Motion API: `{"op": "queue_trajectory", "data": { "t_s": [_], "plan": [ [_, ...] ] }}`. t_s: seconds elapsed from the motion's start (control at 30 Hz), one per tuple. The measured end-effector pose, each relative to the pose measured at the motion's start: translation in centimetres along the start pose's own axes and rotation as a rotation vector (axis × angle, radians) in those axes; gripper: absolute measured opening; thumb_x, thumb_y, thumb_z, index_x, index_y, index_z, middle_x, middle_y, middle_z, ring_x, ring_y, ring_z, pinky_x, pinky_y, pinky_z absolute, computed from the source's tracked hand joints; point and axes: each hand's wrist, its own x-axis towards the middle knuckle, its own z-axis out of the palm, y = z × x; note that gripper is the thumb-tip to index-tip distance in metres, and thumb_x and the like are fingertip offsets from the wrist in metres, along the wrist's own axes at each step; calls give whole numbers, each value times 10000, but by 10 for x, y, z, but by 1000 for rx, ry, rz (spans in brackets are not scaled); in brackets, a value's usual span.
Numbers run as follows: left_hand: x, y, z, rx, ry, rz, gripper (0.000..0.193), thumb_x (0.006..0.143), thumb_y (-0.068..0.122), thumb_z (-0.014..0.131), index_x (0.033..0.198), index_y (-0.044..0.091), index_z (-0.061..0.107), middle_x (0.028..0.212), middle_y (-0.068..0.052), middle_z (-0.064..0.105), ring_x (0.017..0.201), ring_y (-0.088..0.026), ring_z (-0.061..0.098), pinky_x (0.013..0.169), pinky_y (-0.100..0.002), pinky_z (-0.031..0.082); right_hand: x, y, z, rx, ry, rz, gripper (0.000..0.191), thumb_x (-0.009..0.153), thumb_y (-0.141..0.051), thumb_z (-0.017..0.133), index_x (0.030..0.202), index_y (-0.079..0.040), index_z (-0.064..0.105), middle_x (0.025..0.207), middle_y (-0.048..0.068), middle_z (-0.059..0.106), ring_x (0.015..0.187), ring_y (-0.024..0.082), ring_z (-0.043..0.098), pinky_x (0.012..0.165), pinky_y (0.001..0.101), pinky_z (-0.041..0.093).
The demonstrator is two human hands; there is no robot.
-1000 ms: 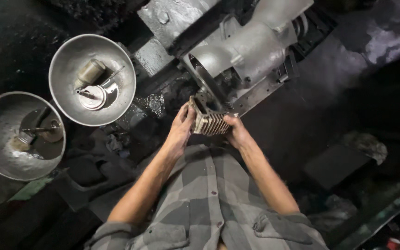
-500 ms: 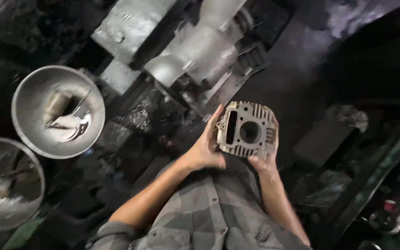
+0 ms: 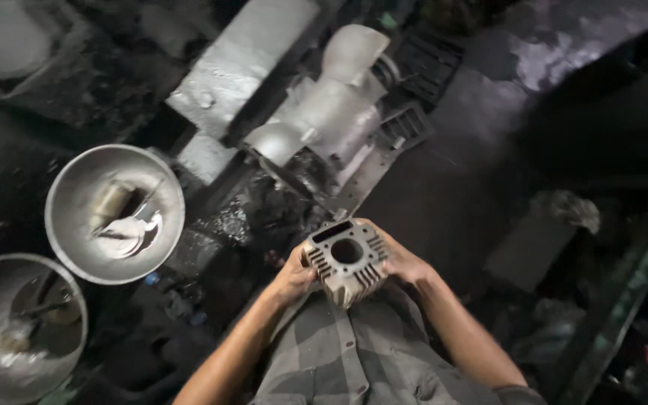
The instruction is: The person holds small cast metal engine parts, including a finned cylinder casting and round piston-like components, against a spinning bench grinder to grind and smooth their surfaces, rotating and repositioning each part by hand to work different edges, and briefly dips a part in a bowl of liquid between passes.
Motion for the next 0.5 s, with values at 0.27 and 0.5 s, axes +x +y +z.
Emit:
{"op": "queue_trajectory", "data": {
  "t_s": [0.27,0.5],
  "plan": [
    [-20,29,-9,-19,425,99,581,1056,399,484,1545,106,372,1426,-84,571,1264,-210,610,990,-392,559,67,31,38,446,141,227,825,817,-403,729,1462,34,457,1303,216,650,1117,321,690,911,480,596],
    [-15,48,-9,37,498,36,534,1062,385,473,1536,147,414,1396,-29,595,1218,-145,613,936,-338,546,75,40,39,449,98,114,783,863,-387,728,1442,90,503,1303,215,680,1125,312,710,955,455,598]
  ]
}}
